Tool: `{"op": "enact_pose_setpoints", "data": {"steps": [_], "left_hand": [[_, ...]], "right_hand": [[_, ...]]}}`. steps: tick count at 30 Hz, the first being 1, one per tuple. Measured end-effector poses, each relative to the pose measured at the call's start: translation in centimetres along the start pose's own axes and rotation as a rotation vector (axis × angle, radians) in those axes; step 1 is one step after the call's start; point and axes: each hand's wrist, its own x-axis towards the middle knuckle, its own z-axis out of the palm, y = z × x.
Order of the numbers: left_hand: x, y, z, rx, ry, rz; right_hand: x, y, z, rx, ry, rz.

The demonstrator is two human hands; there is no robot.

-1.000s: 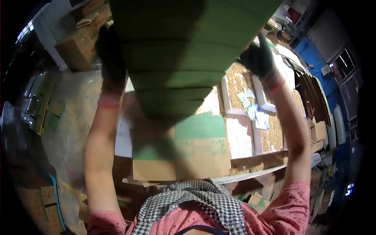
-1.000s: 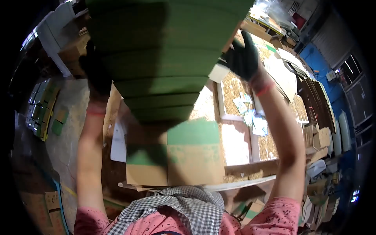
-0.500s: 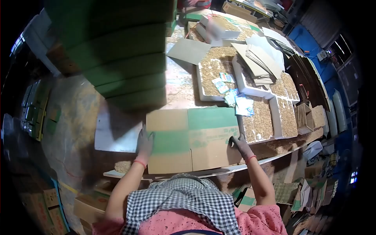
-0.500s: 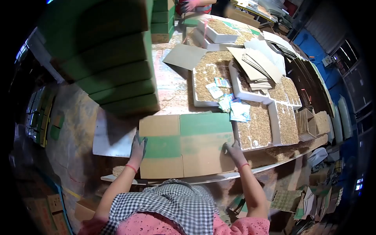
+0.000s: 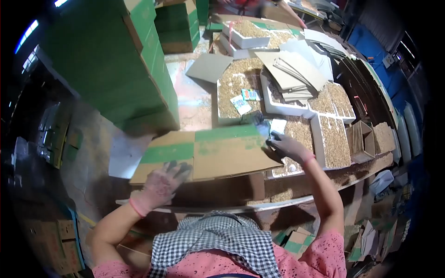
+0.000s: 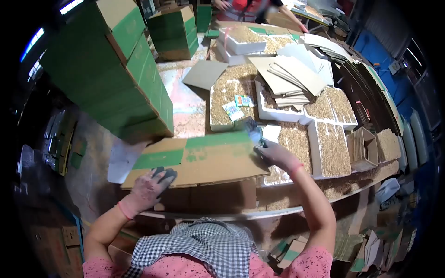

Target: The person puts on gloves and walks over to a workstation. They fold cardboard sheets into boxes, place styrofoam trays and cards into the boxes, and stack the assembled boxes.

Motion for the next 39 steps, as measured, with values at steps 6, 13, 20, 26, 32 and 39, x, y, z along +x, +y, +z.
{"op": "enact_pose_setpoints", "data": {"steps": [6,13,20,26,32,39], "left_hand": [[3.5,-4.1,-9.2,-0.238,0.121,-0.002],[8.5,-11.0,-9.3,-0.123,-0.031,-0.172],[9.5,-12.6,-10.3,-0.614,0.065,-0.539],[10.7,-1.6,-2.7,-0.274,0.526,0.48],[14.0,3.1,5.0,-0.311,0.09,0.647],[12.2,1.2,-6.8,-0.22,-0.17,0.634]], "right_hand": [[-6.2,-10.3,-0.1,-0.397,1.003,-0.87],[-1.3,-8.1,7.4,-0.428,0.964,-0.951],[-4.2,-6.9,2.5,0.255,0.472,-1.348],[3.4,-8.9,9.6,0.116,0.263,-0.966],[7.0,-13.9,-3.7,-0.599,1.297,-0.658],[4.2,-6.4,8.1,-0.23,0.742,-0.461]]}}
